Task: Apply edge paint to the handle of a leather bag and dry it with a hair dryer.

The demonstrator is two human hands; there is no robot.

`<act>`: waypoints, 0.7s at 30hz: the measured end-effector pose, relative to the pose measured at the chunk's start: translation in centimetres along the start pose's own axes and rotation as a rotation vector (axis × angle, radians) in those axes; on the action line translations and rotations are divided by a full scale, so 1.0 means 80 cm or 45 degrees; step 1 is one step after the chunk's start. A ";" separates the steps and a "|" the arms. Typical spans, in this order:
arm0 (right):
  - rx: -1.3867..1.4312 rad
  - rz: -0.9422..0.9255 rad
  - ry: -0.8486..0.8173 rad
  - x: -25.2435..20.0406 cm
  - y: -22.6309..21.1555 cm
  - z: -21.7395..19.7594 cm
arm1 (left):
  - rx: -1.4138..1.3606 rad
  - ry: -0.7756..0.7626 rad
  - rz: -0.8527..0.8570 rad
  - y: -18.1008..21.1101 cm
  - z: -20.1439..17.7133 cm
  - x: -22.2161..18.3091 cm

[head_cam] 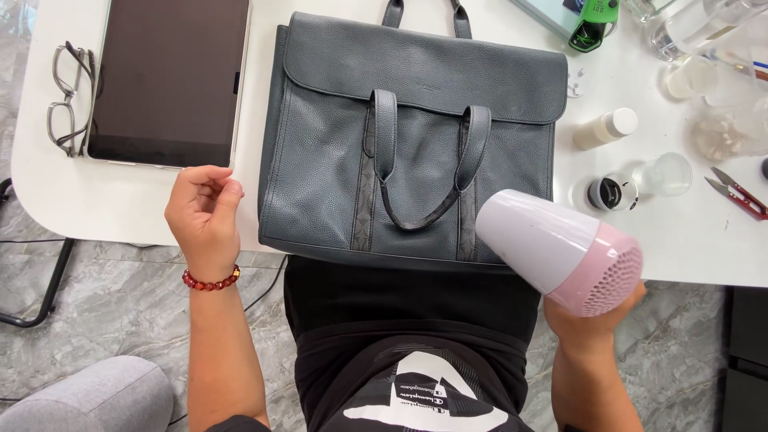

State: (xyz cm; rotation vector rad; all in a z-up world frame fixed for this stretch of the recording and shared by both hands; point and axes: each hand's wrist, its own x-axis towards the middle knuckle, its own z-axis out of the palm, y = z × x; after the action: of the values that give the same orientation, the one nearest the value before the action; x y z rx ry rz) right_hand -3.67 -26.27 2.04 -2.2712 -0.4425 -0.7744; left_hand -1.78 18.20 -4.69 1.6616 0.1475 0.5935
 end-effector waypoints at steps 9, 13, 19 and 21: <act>0.000 -0.006 -0.029 -0.001 -0.015 0.006 | 0.047 -0.001 0.028 0.004 0.004 0.002; 0.059 -0.045 -0.144 0.016 -0.045 0.012 | 0.061 -0.015 0.011 0.006 0.006 0.004; -0.011 -0.163 -0.239 0.065 -0.077 0.016 | 0.083 -0.039 0.003 0.005 0.004 0.003; -0.051 -0.213 -0.262 0.083 -0.087 0.017 | 0.083 -0.038 0.005 0.006 0.004 0.005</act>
State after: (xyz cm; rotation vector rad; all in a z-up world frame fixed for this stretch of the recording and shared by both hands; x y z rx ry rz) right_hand -1.52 -19.79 8.95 -2.3844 -0.7262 -0.6369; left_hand -1.41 18.03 -4.16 1.7334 0.1432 0.5717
